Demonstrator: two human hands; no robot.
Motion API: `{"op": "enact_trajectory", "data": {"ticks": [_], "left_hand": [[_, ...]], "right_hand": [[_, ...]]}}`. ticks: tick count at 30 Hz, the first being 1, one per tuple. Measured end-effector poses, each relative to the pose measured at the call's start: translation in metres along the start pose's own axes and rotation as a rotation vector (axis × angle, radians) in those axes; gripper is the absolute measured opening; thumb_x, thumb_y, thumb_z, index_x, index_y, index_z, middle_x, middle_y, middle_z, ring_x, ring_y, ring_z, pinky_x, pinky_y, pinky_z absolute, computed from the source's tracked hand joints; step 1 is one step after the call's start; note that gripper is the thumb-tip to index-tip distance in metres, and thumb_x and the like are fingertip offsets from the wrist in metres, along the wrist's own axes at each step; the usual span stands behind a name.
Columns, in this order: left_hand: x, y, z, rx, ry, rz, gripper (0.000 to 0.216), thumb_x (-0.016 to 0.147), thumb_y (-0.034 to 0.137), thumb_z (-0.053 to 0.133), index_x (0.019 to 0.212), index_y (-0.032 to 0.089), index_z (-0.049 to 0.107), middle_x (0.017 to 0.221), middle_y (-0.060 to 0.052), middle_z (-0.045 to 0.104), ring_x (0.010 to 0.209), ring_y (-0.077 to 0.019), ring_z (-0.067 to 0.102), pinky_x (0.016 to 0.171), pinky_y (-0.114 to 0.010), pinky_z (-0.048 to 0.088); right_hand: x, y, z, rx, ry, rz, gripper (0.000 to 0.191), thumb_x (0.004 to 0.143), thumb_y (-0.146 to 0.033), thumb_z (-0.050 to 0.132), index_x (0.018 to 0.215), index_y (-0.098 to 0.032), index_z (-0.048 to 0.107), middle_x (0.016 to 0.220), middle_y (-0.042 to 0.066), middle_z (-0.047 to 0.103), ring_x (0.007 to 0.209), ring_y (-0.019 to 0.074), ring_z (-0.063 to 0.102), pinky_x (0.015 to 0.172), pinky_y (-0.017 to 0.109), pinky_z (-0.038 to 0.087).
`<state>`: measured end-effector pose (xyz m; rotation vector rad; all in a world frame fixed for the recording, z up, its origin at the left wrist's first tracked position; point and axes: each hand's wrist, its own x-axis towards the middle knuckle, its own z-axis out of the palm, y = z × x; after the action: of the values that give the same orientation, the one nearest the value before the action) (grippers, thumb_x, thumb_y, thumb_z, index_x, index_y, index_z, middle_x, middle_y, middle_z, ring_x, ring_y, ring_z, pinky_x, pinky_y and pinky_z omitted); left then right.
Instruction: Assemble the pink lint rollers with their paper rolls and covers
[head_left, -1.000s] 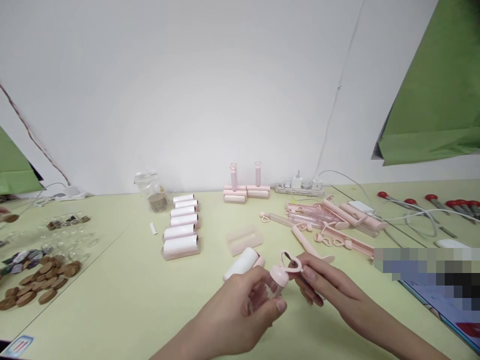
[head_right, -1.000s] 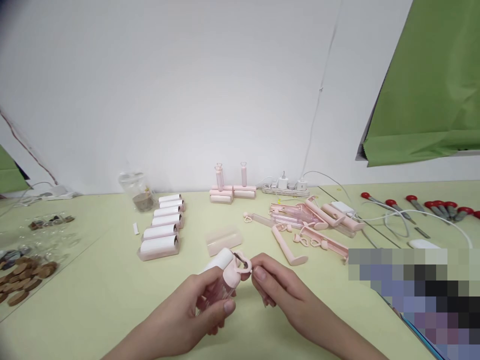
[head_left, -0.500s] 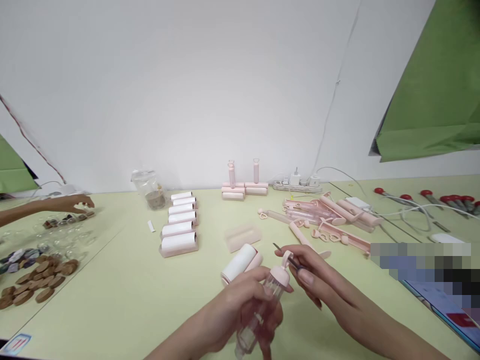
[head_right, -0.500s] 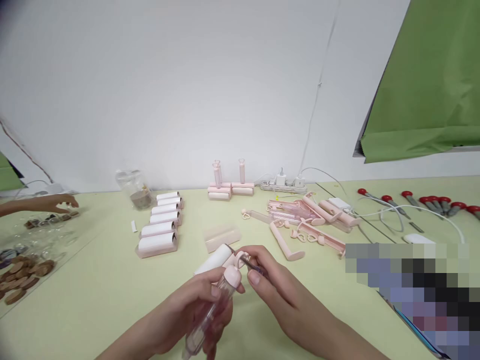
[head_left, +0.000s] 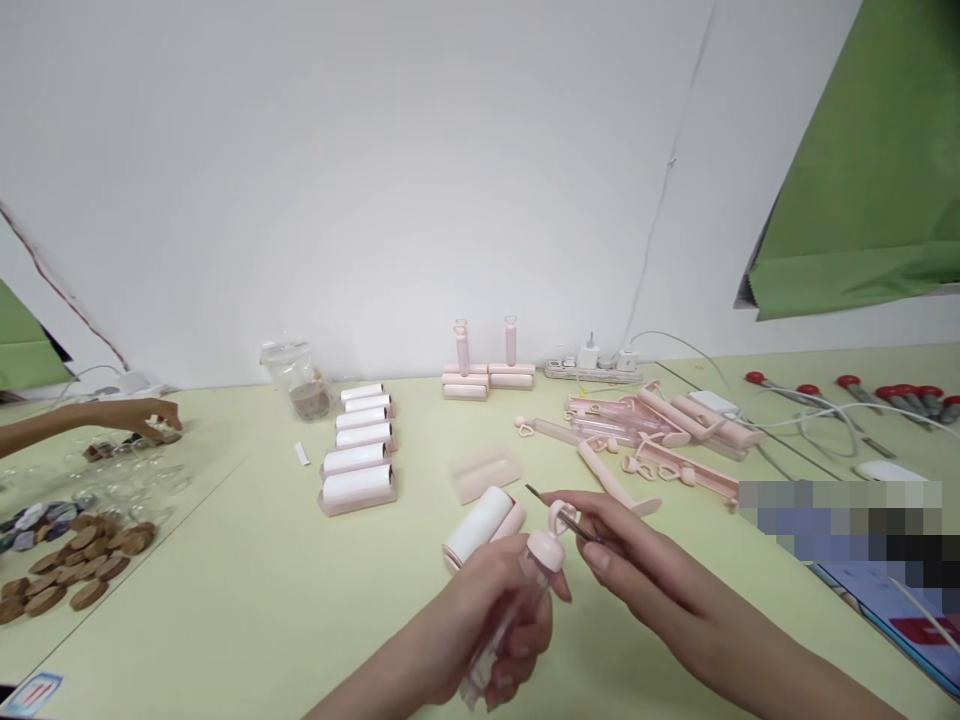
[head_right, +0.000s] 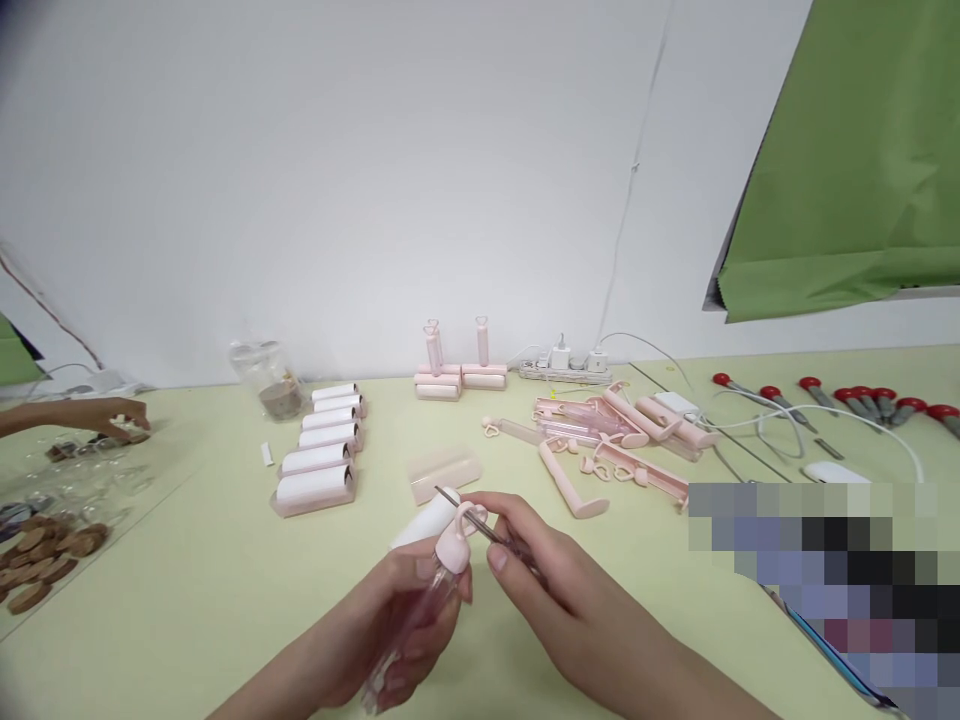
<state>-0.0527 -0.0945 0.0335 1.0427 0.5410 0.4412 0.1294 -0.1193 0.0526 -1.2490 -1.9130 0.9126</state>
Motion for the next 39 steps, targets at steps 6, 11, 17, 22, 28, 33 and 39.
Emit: {"op": "enact_trajectory", "data": {"ticks": [6, 11, 17, 22, 28, 33, 39], "left_hand": [[0.016, 0.000, -0.002, 0.494, 0.173, 0.053, 0.022, 0.075, 0.038, 0.049, 0.074, 0.019, 0.039, 0.039, 0.011, 0.033, 0.027, -0.0037, 0.031, 0.023, -0.010, 0.026], [0.029, -0.004, -0.003, 0.590, 0.194, 0.039, 0.024, 0.071, 0.026, 0.047, 0.053, 0.019, 0.033, 0.035, 0.010, 0.029, 0.024, -0.0036, 0.029, 0.020, -0.012, 0.023], [0.042, -0.011, 0.001, 0.493, 0.224, -0.028, 0.026, 0.070, 0.025, 0.046, 0.047, 0.020, 0.034, 0.025, 0.009, 0.031, 0.019, -0.0066, 0.028, 0.019, -0.016, 0.022], [0.042, -0.002, 0.005, 0.112, -0.128, -0.266, 0.032, 0.068, 0.019, 0.049, 0.046, 0.021, 0.026, 0.027, 0.010, 0.024, 0.021, -0.0047, 0.018, 0.020, -0.015, 0.016], [0.040, 0.016, 0.001, 0.274, -0.221, -0.092, 0.021, 0.074, 0.031, 0.053, 0.064, 0.020, 0.039, 0.036, 0.011, 0.033, 0.027, -0.0052, 0.027, 0.027, -0.016, 0.025], [0.082, 0.050, -0.014, 0.997, 0.054, 0.330, 0.022, 0.085, 0.034, 0.032, 0.102, 0.020, 0.030, 0.076, 0.001, 0.054, 0.063, -0.0098, 0.053, 0.059, -0.023, 0.043], [0.175, 0.060, -0.036, 1.734, 0.279, 0.415, 0.021, 0.079, 0.020, 0.048, 0.099, 0.018, 0.048, 0.101, -0.008, 0.054, 0.099, -0.0240, 0.047, 0.086, -0.040, 0.034]], "right_hand": [[0.014, 0.006, 0.000, -0.335, 0.040, -0.202, 0.027, 0.080, -0.038, 0.045, 0.104, -0.026, 0.046, 0.086, 0.003, 0.058, 0.069, 0.0156, 0.053, 0.059, 0.025, 0.042], [0.031, 0.018, 0.006, -0.665, 0.330, -0.422, 0.034, 0.074, -0.052, 0.043, 0.063, -0.020, 0.046, 0.056, -0.001, 0.050, 0.045, 0.0107, 0.042, 0.042, 0.021, 0.025], [0.044, 0.030, 0.013, -0.648, 0.542, -0.507, 0.041, 0.072, -0.051, 0.047, 0.047, -0.018, 0.043, 0.038, -0.003, 0.048, 0.036, 0.0079, 0.040, 0.041, 0.021, 0.021], [0.053, 0.034, 0.011, -0.266, 0.437, -0.491, 0.043, 0.073, -0.051, 0.041, 0.044, -0.020, 0.035, 0.035, -0.004, 0.038, 0.035, 0.0079, 0.032, 0.039, 0.021, 0.023], [0.067, 0.037, -0.043, -0.017, 0.526, -0.135, 0.034, 0.083, -0.038, 0.021, 0.065, -0.020, 0.044, 0.050, -0.003, 0.033, 0.045, 0.0121, 0.034, 0.043, 0.024, 0.029], [0.084, 0.068, -0.112, -0.661, 0.177, 0.187, 0.032, 0.085, -0.035, 0.022, 0.090, -0.021, 0.051, 0.077, 0.002, 0.057, 0.066, 0.0173, 0.052, 0.053, 0.026, 0.037], [0.111, 0.104, -0.129, -0.907, -0.042, 0.359, 0.023, 0.086, -0.030, 0.041, 0.100, -0.016, 0.054, 0.091, 0.005, 0.059, 0.076, 0.0164, 0.056, 0.067, 0.033, 0.044]]}}
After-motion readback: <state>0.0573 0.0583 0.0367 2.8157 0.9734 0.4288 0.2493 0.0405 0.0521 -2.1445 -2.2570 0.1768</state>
